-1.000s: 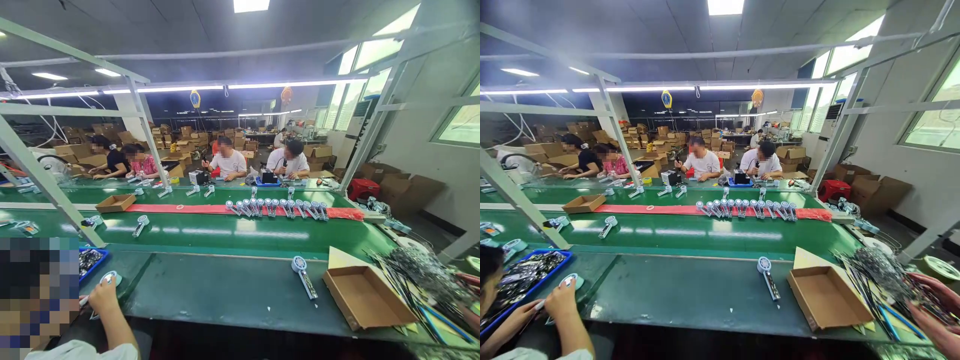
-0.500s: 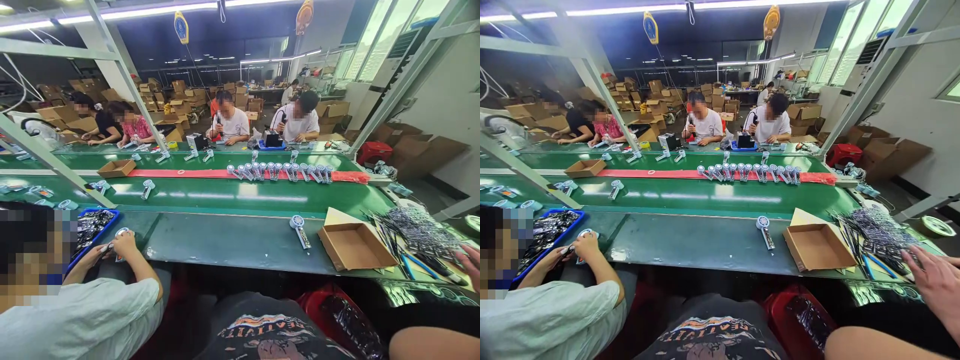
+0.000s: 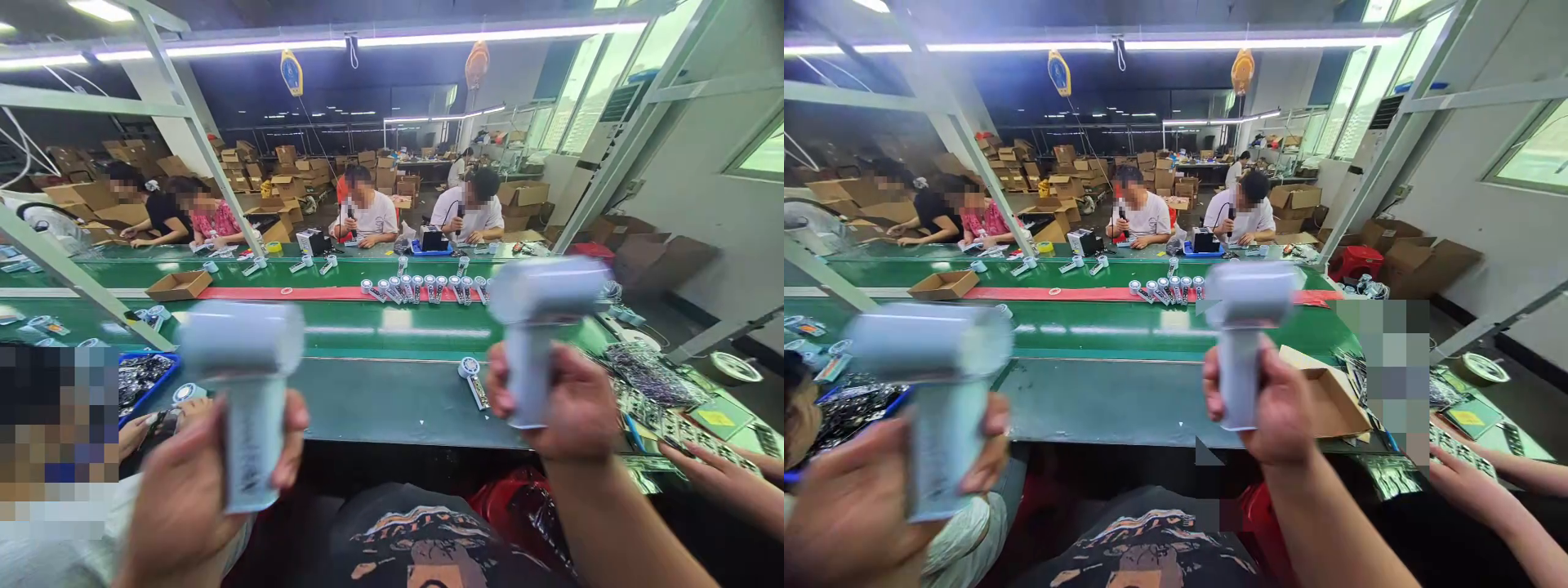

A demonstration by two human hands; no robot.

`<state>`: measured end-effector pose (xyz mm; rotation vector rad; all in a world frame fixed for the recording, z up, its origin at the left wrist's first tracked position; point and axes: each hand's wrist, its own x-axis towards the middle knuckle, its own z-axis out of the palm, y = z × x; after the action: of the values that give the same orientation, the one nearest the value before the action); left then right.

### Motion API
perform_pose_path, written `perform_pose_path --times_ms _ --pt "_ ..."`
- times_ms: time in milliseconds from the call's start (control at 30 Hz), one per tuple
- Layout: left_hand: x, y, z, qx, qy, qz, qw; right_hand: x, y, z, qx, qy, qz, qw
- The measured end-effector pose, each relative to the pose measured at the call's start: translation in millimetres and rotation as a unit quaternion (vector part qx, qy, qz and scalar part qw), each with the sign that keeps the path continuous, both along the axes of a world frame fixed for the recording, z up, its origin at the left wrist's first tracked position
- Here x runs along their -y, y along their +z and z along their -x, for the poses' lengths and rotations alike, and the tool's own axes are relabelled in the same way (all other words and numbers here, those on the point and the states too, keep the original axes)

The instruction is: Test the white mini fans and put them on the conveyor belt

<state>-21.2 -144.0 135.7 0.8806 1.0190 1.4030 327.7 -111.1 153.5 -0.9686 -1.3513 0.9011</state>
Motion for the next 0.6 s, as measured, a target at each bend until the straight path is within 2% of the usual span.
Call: perform_pose_path --times_ms 33,100,167,233,367,600 --pt "3.5 2.8 -18.8 0.025 -0.033 0.003 0.999 -4.2 -5.4 21.7 -0.093 0.046 0.047 0.993" --pt "2.3 0.3 -53.3 0.062 -0.064 0.019 0.996 -10.7 -20.7 54.2 -0.228 0.104 0.128 0.96" --pt "-6.4 -11.1 -79.3 0.078 -0.05 0.035 0.995 -12.8 -37.3 72.1 -0.271 0.105 0.166 0.942" --pt "-16.5 -26.0 -94.6 0.072 -0.031 0.03 0.996 -10.9 -51.0 80.2 -0.287 0.091 0.178 0.937" --pt "-27.3 -44.7 -103.5 0.052 -0.033 0.0 0.998 -4.6 -65.9 87.7 -0.293 0.111 0.163 0.935" --pt "-27.4 -46.5 -108.1 0.074 -0.045 -0.003 0.996 -3.1 -73.0 96.5 -0.308 0.15 0.13 0.93"
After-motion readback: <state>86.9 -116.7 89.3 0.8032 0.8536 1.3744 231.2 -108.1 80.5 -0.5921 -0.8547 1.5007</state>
